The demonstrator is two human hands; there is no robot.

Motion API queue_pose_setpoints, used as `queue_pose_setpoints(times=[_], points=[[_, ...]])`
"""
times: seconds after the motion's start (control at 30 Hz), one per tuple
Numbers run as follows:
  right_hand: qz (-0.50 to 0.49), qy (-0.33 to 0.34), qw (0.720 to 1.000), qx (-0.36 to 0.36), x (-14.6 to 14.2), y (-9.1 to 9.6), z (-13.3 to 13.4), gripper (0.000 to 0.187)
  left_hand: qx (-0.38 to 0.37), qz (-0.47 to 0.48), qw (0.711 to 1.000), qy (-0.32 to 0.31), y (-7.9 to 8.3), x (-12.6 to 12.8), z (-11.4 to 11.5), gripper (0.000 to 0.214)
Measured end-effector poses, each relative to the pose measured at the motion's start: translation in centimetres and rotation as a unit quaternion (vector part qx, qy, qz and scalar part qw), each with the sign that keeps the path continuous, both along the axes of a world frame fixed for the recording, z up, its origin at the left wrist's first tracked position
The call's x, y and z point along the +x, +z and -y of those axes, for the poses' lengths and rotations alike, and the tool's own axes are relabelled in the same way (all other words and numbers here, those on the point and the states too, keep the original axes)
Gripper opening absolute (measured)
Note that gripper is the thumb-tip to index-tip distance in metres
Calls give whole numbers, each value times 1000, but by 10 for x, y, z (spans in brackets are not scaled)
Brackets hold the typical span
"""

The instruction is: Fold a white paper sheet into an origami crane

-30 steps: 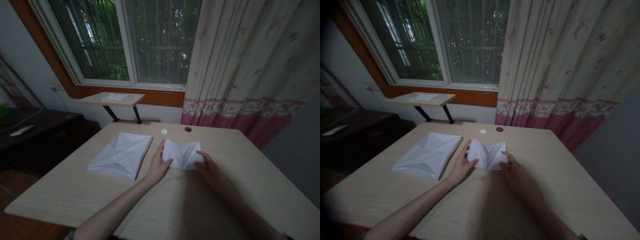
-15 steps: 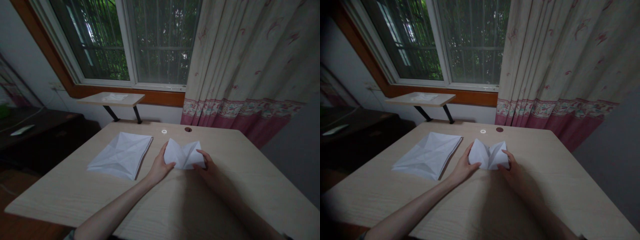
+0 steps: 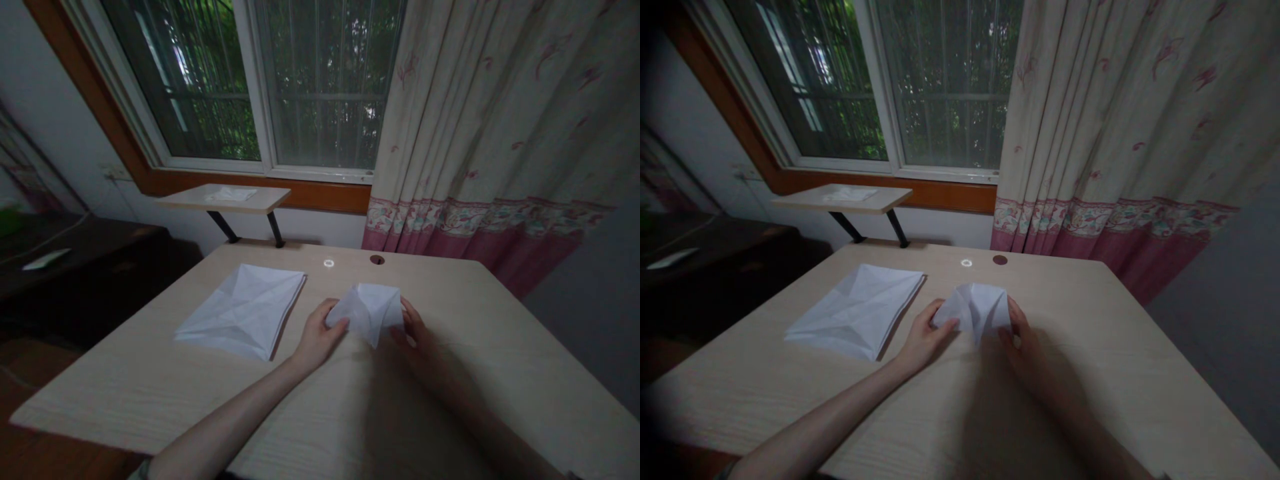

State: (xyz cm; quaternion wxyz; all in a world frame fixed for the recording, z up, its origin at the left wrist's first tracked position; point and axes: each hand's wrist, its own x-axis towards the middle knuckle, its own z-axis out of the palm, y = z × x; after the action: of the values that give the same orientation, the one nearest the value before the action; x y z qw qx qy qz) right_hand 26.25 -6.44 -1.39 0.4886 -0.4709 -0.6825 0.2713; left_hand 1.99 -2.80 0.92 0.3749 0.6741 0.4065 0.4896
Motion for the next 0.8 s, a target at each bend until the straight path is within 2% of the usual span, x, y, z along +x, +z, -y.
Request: queue_pose_setpoints(times=[0.23, 0.37, 0.47, 0.57, 0.7, 0.8], points=[[78, -33, 996, 7, -4, 14, 12, 34, 47, 13, 998, -32, 0, 1, 0, 19], [77, -35, 996, 6, -10, 29, 19, 35, 59, 12, 997, -57, 2, 2, 4, 18], [86, -29, 995, -41, -11, 38, 21, 30, 62, -8, 997, -55, 1, 1, 7, 21], [75, 18, 995, -63, -10, 42, 17, 31, 76, -12, 996, -46, 0, 0, 8, 22], [44, 55, 995, -74, -12, 43, 7, 33, 133, -6, 989, -67, 2, 0, 7, 18], [38, 53, 997, -38, -16, 41, 2, 32, 154, -11, 986, -69, 2, 1, 6, 15]])
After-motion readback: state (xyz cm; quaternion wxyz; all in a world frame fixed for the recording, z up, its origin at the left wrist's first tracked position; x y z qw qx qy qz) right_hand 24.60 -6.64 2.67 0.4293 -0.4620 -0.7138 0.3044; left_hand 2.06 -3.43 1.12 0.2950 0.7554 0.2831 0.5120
